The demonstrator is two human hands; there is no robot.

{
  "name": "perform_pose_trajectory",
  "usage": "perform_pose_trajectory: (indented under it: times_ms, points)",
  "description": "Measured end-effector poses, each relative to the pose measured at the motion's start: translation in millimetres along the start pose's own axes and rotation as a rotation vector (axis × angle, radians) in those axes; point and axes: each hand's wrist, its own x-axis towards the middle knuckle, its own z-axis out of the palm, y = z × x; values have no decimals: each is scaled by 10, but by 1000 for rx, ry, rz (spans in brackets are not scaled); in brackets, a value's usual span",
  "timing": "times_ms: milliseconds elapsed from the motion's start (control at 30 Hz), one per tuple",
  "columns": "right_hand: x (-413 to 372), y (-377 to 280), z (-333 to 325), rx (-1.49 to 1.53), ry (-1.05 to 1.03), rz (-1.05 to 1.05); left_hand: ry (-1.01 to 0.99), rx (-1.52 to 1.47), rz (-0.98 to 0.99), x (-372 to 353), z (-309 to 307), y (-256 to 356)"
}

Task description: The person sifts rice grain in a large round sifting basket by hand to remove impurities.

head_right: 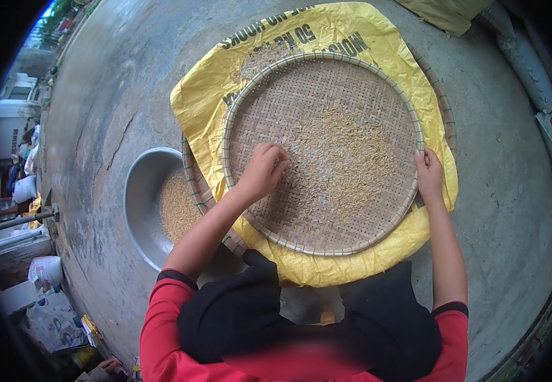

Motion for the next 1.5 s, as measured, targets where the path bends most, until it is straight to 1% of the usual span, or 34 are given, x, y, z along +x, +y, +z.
perform_pose_trajectory:
  times_ms: [33,100,133,200,233,267,333,467,533,600,667,733,767,833,867,933,967,1033,1100,1133,1233,1300,1367,1467,1500]
  points:
    - [-5,-16,0,-1,4,3,1,1,-1,10,-92,51]
    - [18,36,-8,-11,2,0,-127,-372,-422,3,-297,131]
    - [29,68,-16,-22,-2,-1,-126,-370,-423,-52,-280,67]
    - [44,106,-36,-11,-14,0,-36,-810,-516,-170,-225,-63]
    - [47,115,-32,-2,-23,0,-40,-876,-568,-205,-236,-79]
    - [44,124,-22,-1,-25,0,-39,-874,-569,-225,-232,-84]
    - [28,75,-16,21,-10,-5,12,-837,-687,-225,-227,-55]
    - [16,28,-24,-35,-27,10,50,-915,-698,-270,-422,53]
    - [14,21,-14,-5,-17,6,152,-811,-726,-420,-637,24]
    - [16,35,-21,-28,-19,-1,350,-713,-762,-717,-871,-114]
    - [27,50,-25,-46,-15,-5,525,-428,-788,-1127,-1097,-377]
    - [30,45,-29,-54,-11,3,492,156,-947,-1417,-1305,-412]
    - [28,32,-17,-49,-10,1,494,160,-943,-1478,-1360,-407]
    - [12,12,-16,-39,5,15,55,685,-1332,-1541,-1435,-372]
    - [16,16,-22,-39,9,14,55,683,-1328,-1613,-1399,-440]
    - [22,28,-28,-56,-16,-2,206,1292,-765,-1685,-1287,-534]
    - [23,26,-24,-59,-18,-5,208,1289,-769,-1689,-1250,-606]
    - [11,5,-7,-32,10,-3,321,869,-458,-1282,-1234,-440]
    - [17,6,-19,-49,-1,-7,274,548,-252,-890,-1157,-189]
    - [16,7,-24,-62,-6,-11,260,432,-188,-744,-1032,-104]
    - [-11,-69,-10,-87,0,-7,100,46,-104,-439,-605,-42]
    - [-4,-47,-9,-84,4,-9,-20,1,-69,-305,-372,-35]
    - [6,-26,-18,-85,7,-12,-45,7,-42,-219,-199,-68]
    - [21,14,-40,-98,-17,-17,-82,17,-32,-139,-102,-85]
    - [29,31,-46,-79,-27,-14,-76,27,0,-130,-83,-112]
